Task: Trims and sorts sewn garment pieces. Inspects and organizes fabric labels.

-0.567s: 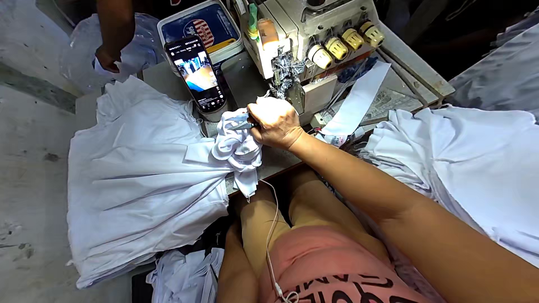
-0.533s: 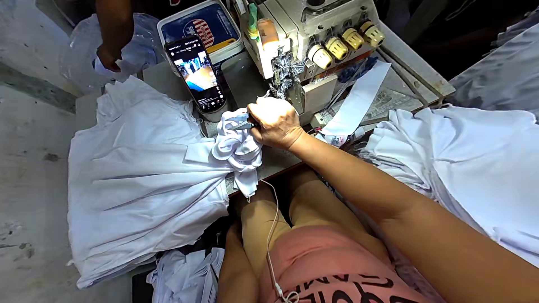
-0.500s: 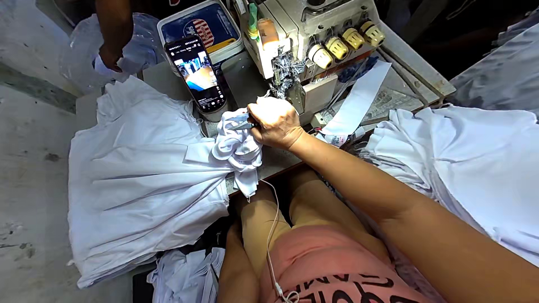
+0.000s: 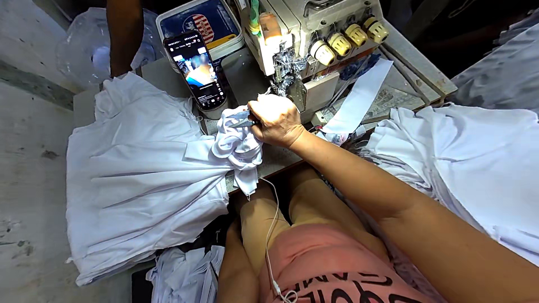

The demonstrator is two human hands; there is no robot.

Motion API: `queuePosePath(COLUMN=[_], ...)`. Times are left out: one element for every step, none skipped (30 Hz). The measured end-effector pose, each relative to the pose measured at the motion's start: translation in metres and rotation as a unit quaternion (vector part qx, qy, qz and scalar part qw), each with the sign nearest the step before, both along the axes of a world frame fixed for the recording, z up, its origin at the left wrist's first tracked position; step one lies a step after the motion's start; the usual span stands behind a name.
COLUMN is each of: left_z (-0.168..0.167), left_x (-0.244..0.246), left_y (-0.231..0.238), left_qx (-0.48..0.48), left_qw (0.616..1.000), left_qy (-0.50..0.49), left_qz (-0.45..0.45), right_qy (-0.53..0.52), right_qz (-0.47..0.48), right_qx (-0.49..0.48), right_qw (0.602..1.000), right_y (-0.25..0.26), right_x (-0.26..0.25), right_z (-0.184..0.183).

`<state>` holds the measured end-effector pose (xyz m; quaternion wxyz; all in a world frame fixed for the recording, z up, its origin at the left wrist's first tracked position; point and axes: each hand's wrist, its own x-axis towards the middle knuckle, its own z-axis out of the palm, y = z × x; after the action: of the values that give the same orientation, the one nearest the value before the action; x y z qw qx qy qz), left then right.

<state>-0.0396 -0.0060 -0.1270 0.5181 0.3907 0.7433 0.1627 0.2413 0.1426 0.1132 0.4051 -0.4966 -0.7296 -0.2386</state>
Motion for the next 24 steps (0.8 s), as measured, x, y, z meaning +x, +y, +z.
queuePosePath(left_z=[0.015, 0.031, 0.039, 0.042, 0.040, 0.038, 0.037, 0.034, 0.037, 0.032, 0.026, 0.021, 0.020, 0.022, 0.023, 0.031, 0.056, 0.078, 0.087, 0.079, 0.069, 0.058, 0.043, 0.022], left_x=[0.006, 0.012, 0.016, 0.018, 0.018, 0.016, 0.014, 0.013, 0.015, 0.015, 0.014, 0.013, 0.011, 0.011, 0.013, 0.019, 0.026, 0.034, 0.036, 0.033, 0.029, 0.026, 0.022, 0.017], left_y=[0.006, 0.013, 0.018, 0.019, 0.018, 0.017, 0.017, 0.017, 0.017, 0.018, 0.018, 0.018, 0.017, 0.015, 0.012, 0.010, 0.012, 0.016, 0.018, 0.018, 0.017, 0.015, 0.014, 0.013], left_qx=[-0.044, -0.092, -0.124, -0.140, -0.143, -0.144, -0.145, -0.146, -0.151, -0.152, -0.149, -0.144, -0.136, -0.118, -0.084, -0.047, -0.061, -0.086, -0.103, -0.106, -0.105, -0.102, -0.096, -0.077], left_qw=[0.999, 0.995, 0.990, 0.987, 0.987, 0.987, 0.987, 0.987, 0.984, 0.982, 0.982, 0.985, 0.989, 0.992, 0.995, 0.996, 0.996, 0.994, 0.991, 0.987, 0.983, 0.977, 0.972, 0.969], left_qy=[-0.023, -0.036, -0.039, -0.032, -0.021, -0.020, -0.024, -0.037, -0.045, -0.054, -0.047, -0.027, -0.005, 0.027, 0.059, 0.080, 0.063, 0.035, 0.004, -0.033, -0.068, -0.098, -0.116, -0.127], left_qz=[0.007, 0.032, 0.053, 0.070, 0.074, 0.067, 0.059, 0.063, 0.082, 0.100, 0.107, 0.094, 0.062, 0.021, 0.001, 0.004, 0.015, 0.049, 0.084, 0.115, 0.138, 0.161, 0.182, 0.196], right_qy=[-0.001, -0.001, -0.002, -0.002, -0.003, -0.003, -0.003, -0.002, -0.002, -0.002, -0.004, -0.005, -0.006, -0.007, -0.006, -0.005, -0.004, -0.003, -0.003, -0.002, -0.002, -0.002, -0.002, -0.002], right_qz=[0.001, 0.004, 0.004, 0.004, 0.004, 0.003, 0.002, 0.002, 0.002, 0.002, 0.001, 0.000, 0.000, 0.000, 0.001, 0.002, 0.003, 0.003, 0.003, 0.004, 0.004, 0.004, 0.004, 0.004], right_qx=[-0.001, -0.001, -0.001, -0.001, 0.001, 0.004, 0.007, 0.008, 0.009, 0.008, 0.007, 0.006, 0.005, 0.004, 0.006, 0.009, 0.010, 0.008, 0.009, 0.010, 0.010, 0.009, 0.010, 0.012], right_qw=[1.000, 1.000, 1.000, 1.000, 1.000, 1.000, 1.000, 1.000, 1.000, 1.000, 1.000, 1.000, 1.000, 1.000, 1.000, 1.000, 1.000, 1.000, 1.000, 1.000, 1.000, 1.000, 1.000, 1.000], right_y=[0.000, 0.000, 0.000, 0.000, 0.000, 0.000, 0.000, 0.000, 0.000, 0.000, 0.000, 0.000, 0.000, 0.000, 0.000, 0.001, 0.001, 0.000, 0.000, 0.000, 0.000, 0.000, 0.000, 0.000], right_x=[0.000, 0.001, 0.001, 0.001, 0.001, 0.000, 0.000, 0.000, 0.000, 0.001, 0.000, 0.000, 0.000, 0.000, 0.001, 0.001, 0.001, 0.001, 0.001, 0.000, 0.000, 0.000, 0.000, 0.000], right_z=[0.000, 0.001, 0.001, 0.000, 0.000, 0.000, 0.000, 0.000, 0.000, 0.000, 0.000, 0.000, 0.000, 0.000, 0.000, 0.000, 0.000, 0.001, 0.001, 0.001, 0.001, 0.000, 0.000, 0.000])
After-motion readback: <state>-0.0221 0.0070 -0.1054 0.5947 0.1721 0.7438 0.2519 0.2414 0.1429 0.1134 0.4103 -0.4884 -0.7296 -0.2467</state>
